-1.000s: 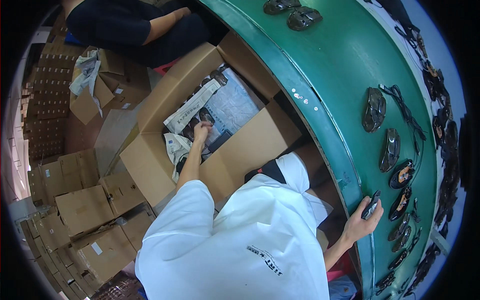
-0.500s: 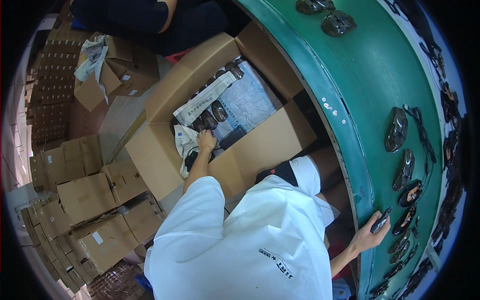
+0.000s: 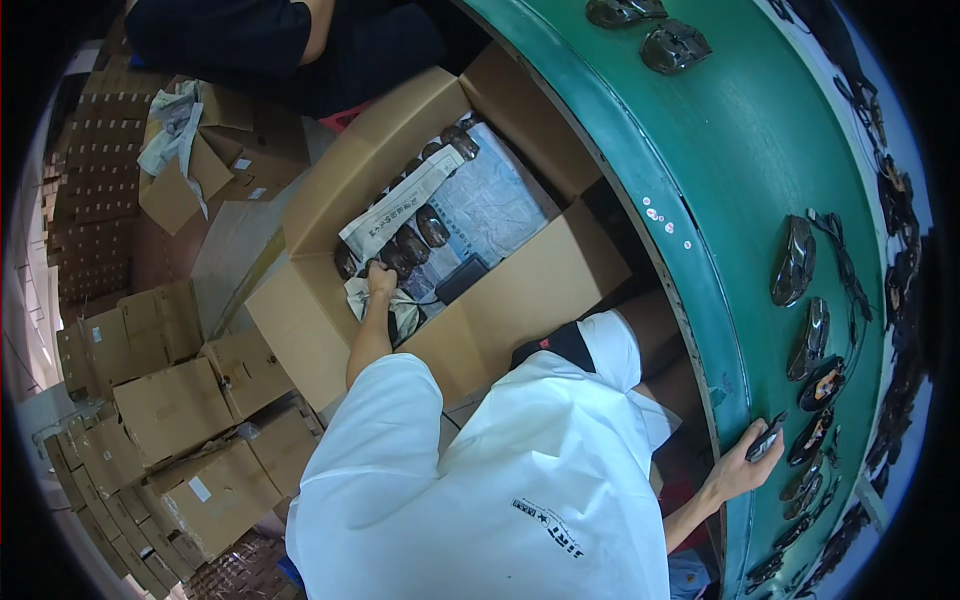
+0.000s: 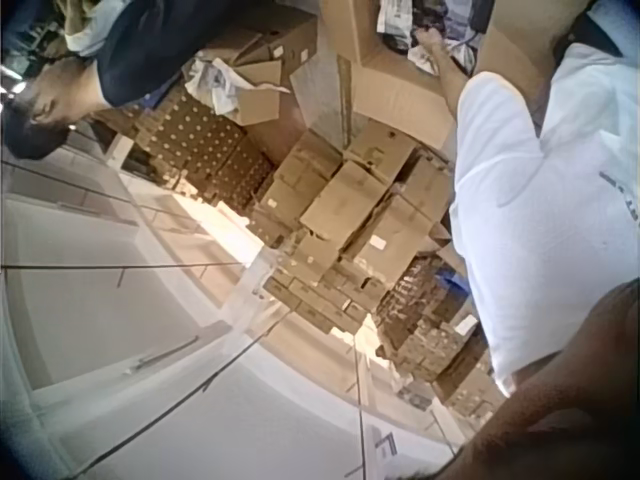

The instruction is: The person is cleaning and inspecting computer mouse top covers on an assembly line.

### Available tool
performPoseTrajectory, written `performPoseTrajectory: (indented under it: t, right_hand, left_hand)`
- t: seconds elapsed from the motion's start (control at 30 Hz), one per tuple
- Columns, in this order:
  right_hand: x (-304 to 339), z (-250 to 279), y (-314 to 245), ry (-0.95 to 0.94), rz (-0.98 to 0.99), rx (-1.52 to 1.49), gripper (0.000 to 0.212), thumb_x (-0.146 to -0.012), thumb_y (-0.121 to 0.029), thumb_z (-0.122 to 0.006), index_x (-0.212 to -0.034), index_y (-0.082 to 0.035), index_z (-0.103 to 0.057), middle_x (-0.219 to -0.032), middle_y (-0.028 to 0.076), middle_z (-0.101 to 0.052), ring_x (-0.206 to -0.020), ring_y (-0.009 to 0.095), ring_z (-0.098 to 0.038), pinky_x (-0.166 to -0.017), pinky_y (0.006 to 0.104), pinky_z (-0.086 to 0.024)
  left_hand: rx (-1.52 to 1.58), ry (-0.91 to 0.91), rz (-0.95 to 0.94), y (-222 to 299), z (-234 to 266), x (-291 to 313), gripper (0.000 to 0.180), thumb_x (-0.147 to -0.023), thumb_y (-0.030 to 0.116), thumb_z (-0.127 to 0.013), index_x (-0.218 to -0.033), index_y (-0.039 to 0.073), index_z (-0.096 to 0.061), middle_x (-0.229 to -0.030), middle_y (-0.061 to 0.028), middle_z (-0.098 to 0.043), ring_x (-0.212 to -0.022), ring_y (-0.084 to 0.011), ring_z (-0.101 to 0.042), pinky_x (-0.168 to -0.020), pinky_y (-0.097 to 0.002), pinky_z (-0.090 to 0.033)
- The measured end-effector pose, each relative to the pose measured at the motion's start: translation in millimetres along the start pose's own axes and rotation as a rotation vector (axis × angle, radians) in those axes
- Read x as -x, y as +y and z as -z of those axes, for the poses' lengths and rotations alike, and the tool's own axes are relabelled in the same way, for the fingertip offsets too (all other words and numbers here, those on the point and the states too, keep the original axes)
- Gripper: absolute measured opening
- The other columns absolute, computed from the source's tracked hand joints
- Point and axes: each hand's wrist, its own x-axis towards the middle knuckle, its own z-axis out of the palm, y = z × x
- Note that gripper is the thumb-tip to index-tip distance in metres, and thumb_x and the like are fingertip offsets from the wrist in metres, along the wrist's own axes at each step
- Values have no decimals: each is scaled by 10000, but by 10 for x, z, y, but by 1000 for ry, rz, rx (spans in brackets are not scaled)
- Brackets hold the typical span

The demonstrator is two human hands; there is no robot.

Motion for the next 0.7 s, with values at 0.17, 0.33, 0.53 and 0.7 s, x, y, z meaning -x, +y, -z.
performPoseTrajectory:
  t: [0.17, 0.33, 0.53, 0.7]
  right_hand:
    - [51, 24, -7, -14, -18, 15, 270, -936, -142, -669, -1147, 17, -615, -1002, 145, -669, -820, 268, -621, -777, 358, -511]
    - [-13, 5, -26, -36, -35, -10, 271, -939, -150, -667, -1148, 15, -615, -999, 145, -668, -816, 266, -619, -778, 356, -509]
    - [15, 68, -9, -37, -50, 25, 273, -943, -157, -663, -1148, 16, -614, -997, 144, -668, -813, 262, -617, -780, 356, -508]
    - [-18, 34, -36, -42, -68, -3, 276, -944, -163, -661, -1148, 18, -614, -996, 146, -669, -815, 261, -618, -780, 356, -508]
  left_hand:
    - [-119, -19, 14, 117, -143, 111, 353, -830, 177, -606, -1113, -25, -667, -1130, -232, -671, -1061, -410, -636, -926, -448, -508]
    - [-465, 0, 34, 28, -54, 291, 378, -826, 198, -628, -1130, -21, -674, -1129, -228, -679, -1043, -400, -648, -899, -446, -516]
    - [-652, -136, 102, 513, -10, 729, 387, -842, 229, -623, -1168, 31, -686, -1208, -206, -657, -1077, -372, -634, -916, -450, -491]
    - [-672, -119, 169, 584, 49, 779, 441, -817, 301, -642, -1180, 56, -690, -1250, -190, -642, -1115, -368, -607, -945, -459, -456]
